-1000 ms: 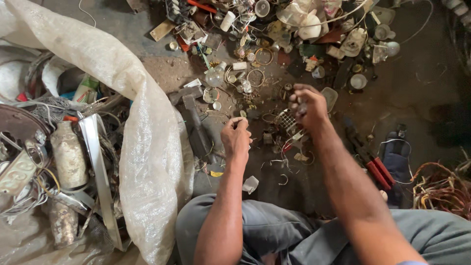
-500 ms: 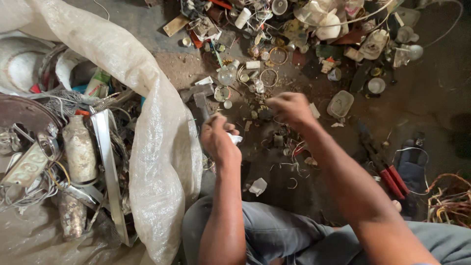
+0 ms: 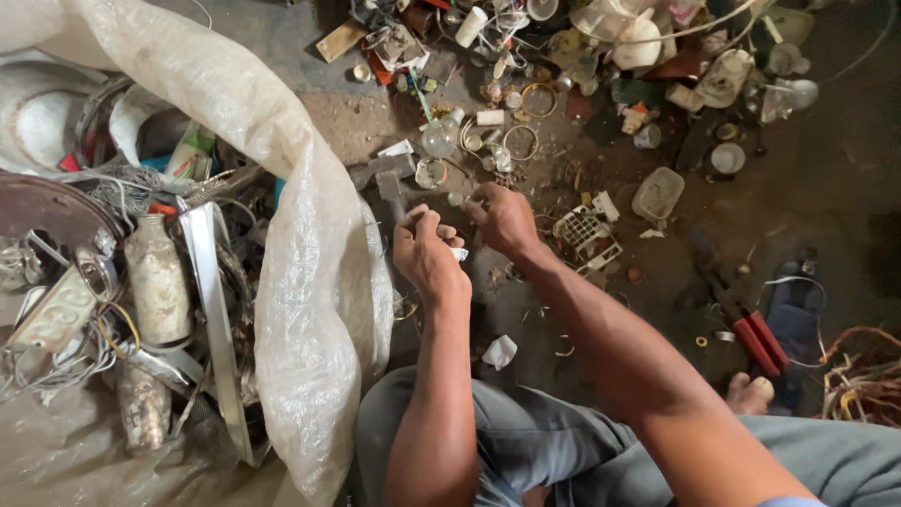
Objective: The person sorts through a pile of discarded electronic parts on the floor, picking up and separating circuit boards, metal casings, and small wires.
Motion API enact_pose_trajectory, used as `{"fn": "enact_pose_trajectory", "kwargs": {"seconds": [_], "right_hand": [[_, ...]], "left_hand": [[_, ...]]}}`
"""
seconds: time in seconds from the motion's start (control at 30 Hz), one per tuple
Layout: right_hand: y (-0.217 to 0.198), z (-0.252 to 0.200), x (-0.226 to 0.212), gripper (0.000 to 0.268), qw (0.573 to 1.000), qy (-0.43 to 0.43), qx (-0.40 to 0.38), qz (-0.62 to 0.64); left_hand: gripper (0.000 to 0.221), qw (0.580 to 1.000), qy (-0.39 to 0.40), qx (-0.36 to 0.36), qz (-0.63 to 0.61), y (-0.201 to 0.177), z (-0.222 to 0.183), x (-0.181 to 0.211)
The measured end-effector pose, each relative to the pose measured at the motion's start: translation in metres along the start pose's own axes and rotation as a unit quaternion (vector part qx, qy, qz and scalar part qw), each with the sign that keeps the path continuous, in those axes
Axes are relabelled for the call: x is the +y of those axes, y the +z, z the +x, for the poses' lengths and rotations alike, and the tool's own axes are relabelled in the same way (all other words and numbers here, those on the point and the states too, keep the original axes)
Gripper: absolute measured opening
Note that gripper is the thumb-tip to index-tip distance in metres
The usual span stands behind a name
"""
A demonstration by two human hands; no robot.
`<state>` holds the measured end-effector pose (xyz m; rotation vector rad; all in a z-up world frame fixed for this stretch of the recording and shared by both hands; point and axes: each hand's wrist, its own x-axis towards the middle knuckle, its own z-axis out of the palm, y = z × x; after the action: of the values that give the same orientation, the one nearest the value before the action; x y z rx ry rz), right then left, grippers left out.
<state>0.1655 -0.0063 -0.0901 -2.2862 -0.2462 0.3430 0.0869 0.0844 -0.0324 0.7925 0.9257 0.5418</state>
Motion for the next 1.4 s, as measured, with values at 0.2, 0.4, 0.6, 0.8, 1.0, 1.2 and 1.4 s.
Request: {"fn": "enact_pose_trajectory", "kwargs": {"seconds": [0.2,0.4,0.6,0.8,1.0,1.2,1.4], "right_hand": [[0.010,0.023,-0.015,0.046,0.983,-0.001,-0.095,-0.156],[0.010,-0.003,0.004,0.033,0.954,0.082,-0.028,0.287],[0.006,-0.056,0.040,0.015,0.777,0.186,-0.009,0.601],[0.006,-0.046,-0.008,0.036,0.990,-0.137,0.004,-0.036],[-0.016,-0.070,-0.005,0.052,0.949,0.048,-0.189,-0.249],[-0.023,-0.118,0.036,0.035,0.931,0.186,-0.073,0.306],[-0.030,-0.144,0.051,0.033,0.543,0.248,-0.012,0.802]], "left_hand": [[0.016,0.999,0.046,0.012,0.011,-0.007,0.000,0.001],[0.011,0.997,0.038,-0.060,0.036,0.003,0.004,-0.010],[0.017,0.993,0.099,0.002,-0.065,-0.007,0.003,0.015],[0.011,0.986,0.130,0.081,-0.061,-0.032,0.001,0.051],[0.009,0.995,0.083,0.014,-0.051,-0.017,0.023,0.012],[0.035,0.955,0.081,-0.209,0.194,-0.007,0.000,-0.022],[0.041,0.739,0.323,-0.403,0.433,-0.003,-0.079,-0.052]]}}
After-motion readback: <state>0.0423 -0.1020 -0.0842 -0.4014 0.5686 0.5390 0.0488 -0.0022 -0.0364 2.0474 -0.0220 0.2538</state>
